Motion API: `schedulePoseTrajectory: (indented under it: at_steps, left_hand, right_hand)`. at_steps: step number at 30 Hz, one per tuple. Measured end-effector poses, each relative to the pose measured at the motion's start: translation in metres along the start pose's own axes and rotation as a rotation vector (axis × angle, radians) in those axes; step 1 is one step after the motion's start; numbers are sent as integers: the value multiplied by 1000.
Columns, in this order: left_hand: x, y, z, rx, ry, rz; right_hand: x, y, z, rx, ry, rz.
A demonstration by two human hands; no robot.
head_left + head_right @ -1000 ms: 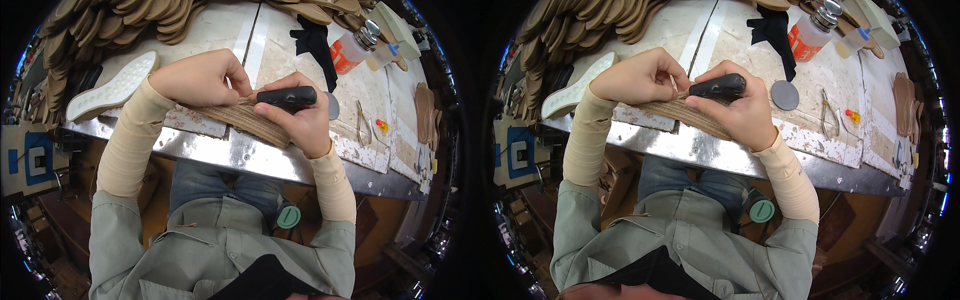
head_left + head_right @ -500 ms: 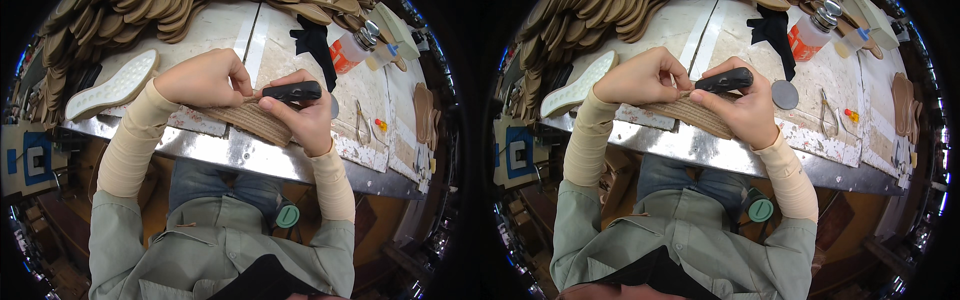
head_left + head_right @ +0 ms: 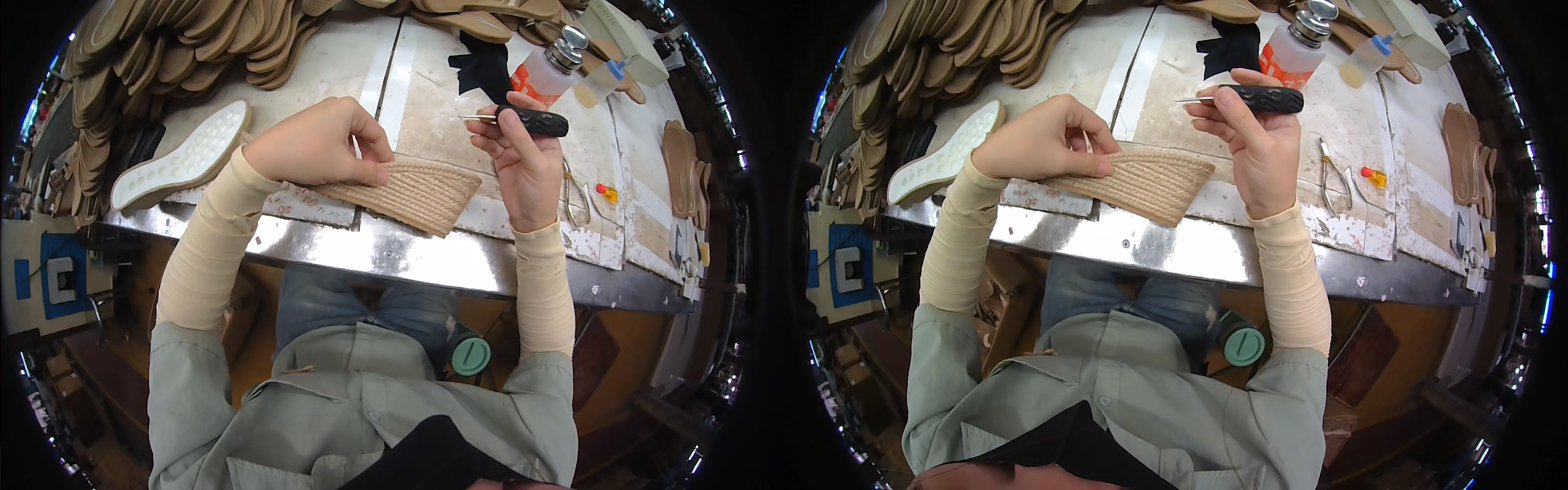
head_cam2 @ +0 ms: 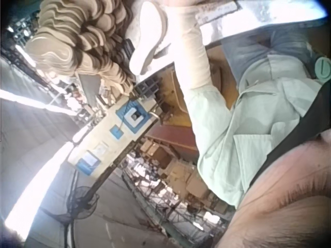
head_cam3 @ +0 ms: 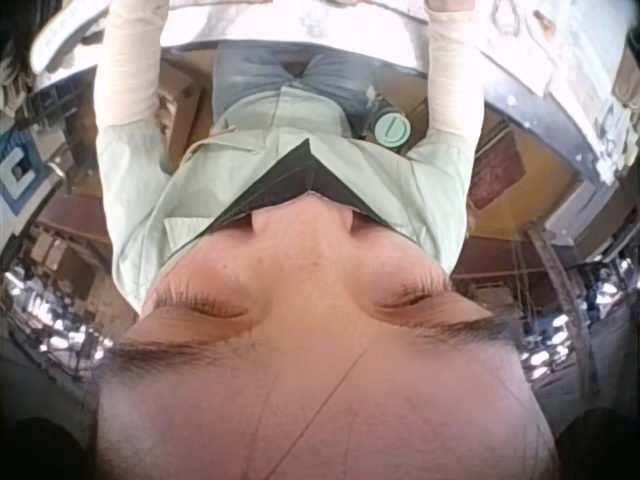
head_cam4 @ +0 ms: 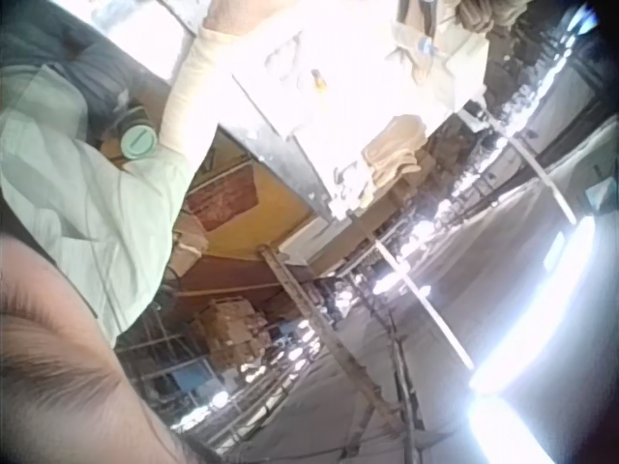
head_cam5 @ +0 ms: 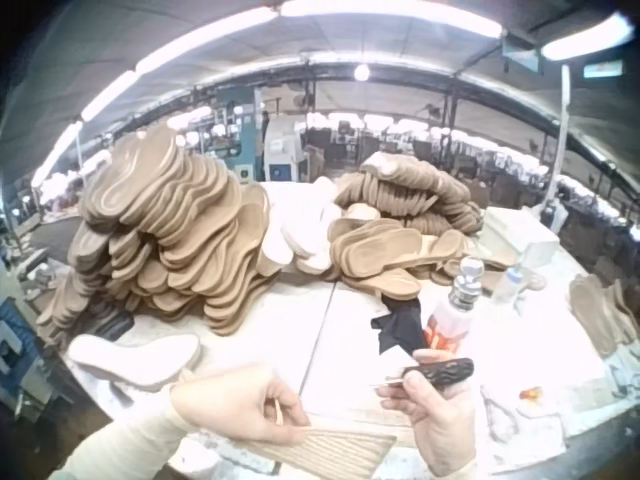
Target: The person uses a small knife to trim and smooth the woven sole of a sandal. They repeatedly scrape the sole surface, rotate the sandal to access different edges, and place the sandal back on the table among other similar items.
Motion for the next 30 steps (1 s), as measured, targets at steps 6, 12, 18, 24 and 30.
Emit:
schedulePoseTrajectory:
  at_steps: [6,12,18,24,30]
  left_hand:
    - [-4,-4,1,0,-209,-49]
    - [-13,-10,-5,-34,-241,-153]
    - [-2,-9,-7,-38,-47,-33]
    - [0,-9,-8,-53,-17,4]
    - [-4,-11,-8,-67,-159,-38]
  right_hand:
    - [-12,12,-3,17,249,-6]
    - [-27,19,-28,156,366,-37]
    - [-32,19,-25,89,478,-15]
    - [-27,16,-8,4,215,-111]
    - [-14,31,13,14,223,-19]
Point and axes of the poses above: each hand's wrist, its own y-axis away from the middle knuckle, its own z-axis out of the back of the hand, x = y × z, the point moved 7 cm from there along -y, towards the middle knuckle, and after that the axes turned 15 degrees about -z, right-handed, at the moved point
